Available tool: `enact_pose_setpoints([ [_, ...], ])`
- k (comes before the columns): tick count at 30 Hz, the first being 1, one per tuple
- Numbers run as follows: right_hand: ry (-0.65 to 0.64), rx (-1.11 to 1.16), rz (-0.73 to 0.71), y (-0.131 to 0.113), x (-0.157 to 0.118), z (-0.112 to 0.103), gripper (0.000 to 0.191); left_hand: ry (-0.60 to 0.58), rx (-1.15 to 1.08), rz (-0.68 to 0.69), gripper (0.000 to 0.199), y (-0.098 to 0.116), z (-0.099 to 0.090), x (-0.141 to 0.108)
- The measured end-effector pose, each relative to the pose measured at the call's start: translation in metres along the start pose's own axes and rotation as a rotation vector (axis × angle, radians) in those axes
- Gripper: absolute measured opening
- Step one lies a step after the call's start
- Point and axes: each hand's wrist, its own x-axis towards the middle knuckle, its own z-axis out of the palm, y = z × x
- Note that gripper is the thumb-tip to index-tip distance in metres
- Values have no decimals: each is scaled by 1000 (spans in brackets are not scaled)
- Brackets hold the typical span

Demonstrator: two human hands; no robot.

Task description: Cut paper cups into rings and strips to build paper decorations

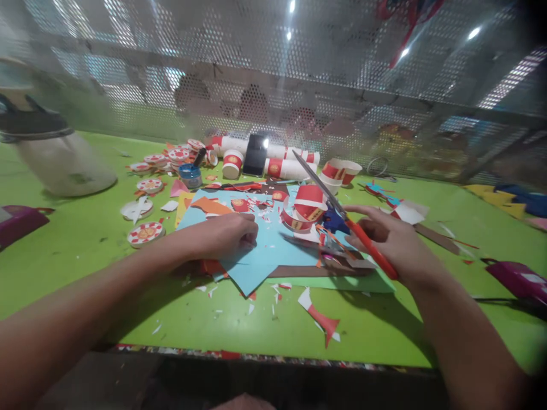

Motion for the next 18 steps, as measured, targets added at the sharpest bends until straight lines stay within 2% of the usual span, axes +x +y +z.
enact_pose_setpoints([
  [5, 13, 6, -59, 4, 2, 1, 55, -19, 25, -78, 12, -4, 3, 2],
  [7, 40, -79, -90, 4, 2, 1, 53, -8, 41, -126, 13, -2, -2, 2],
  [11, 72, -302, -227, 1, -2, 2, 51, 84, 17, -153, 18, 5, -17, 0],
  [14, -2, -421, -304, -2, -6, 7, 50, 115, -3, -158, 27, 8, -26, -4],
  [18, -124, -532, -308, -5, -9, 13, 49, 112, -23, -173, 27, 7, -34, -18],
])
